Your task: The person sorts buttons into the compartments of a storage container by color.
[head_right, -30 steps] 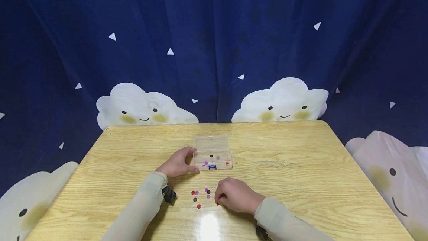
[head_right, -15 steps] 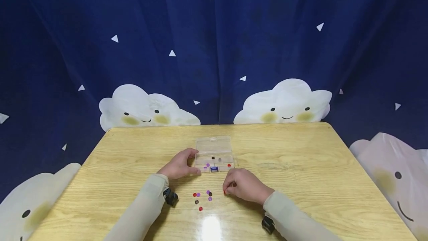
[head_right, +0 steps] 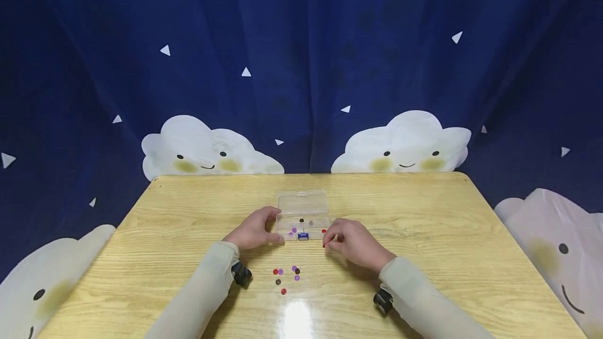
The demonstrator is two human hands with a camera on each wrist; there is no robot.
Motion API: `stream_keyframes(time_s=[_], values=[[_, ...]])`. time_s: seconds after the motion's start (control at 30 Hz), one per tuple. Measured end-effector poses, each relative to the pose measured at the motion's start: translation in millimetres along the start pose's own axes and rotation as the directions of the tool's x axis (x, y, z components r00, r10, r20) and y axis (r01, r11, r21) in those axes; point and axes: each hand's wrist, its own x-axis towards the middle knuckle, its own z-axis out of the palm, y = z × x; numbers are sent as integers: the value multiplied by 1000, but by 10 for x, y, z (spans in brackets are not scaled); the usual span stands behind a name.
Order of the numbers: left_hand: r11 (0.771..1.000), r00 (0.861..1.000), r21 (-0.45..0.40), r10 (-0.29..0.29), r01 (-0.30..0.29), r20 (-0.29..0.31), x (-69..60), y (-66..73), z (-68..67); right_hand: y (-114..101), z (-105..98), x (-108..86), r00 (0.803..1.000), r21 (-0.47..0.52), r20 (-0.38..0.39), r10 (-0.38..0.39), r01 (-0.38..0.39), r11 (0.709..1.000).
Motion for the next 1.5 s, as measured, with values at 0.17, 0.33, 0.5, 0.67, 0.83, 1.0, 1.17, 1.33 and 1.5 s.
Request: stream_keyframes(time_s=[0.17,0.33,0.5,0.67,0.83,1.0,1.17,1.33,1.5], values=[[1000,1000,8,6,-6,-2,16,16,20,46,-14,20,995,-10,-86,50,-51,999],[1000,1000,-2,1,-1,-1,-2,26,42,75,-9,48,987,-25,-147,57,-61,998],[1000,1000,2,-2,2,-3,-20,1,13,66,-1,160,980,-49,-176,92,-102,994],[1000,1000,2,-13,13,-1,-14,-1,13,71,37,255,976,-51,-171,138,-148,988],[1000,1000,0,-18,18,0,-22,-6,20,75,72,307,972,-48,-162,171,-181,982],[1000,1000,-1,-11,11,-11,-4,4,21,87,59,322,970,-65,-182,160,-174,983],[1000,1000,-1,-8,8,-1,5,18,25,112,65,313,971,-64,-181,158,-172,983],[1000,1000,-7,-1,1,-2,5,12,9,110,82,329,972,-62,-179,152,-165,984],[1000,1000,-8,-7,7,-3,-7,-1,-2,95,91,354,972,-55,-164,165,-176,983]])
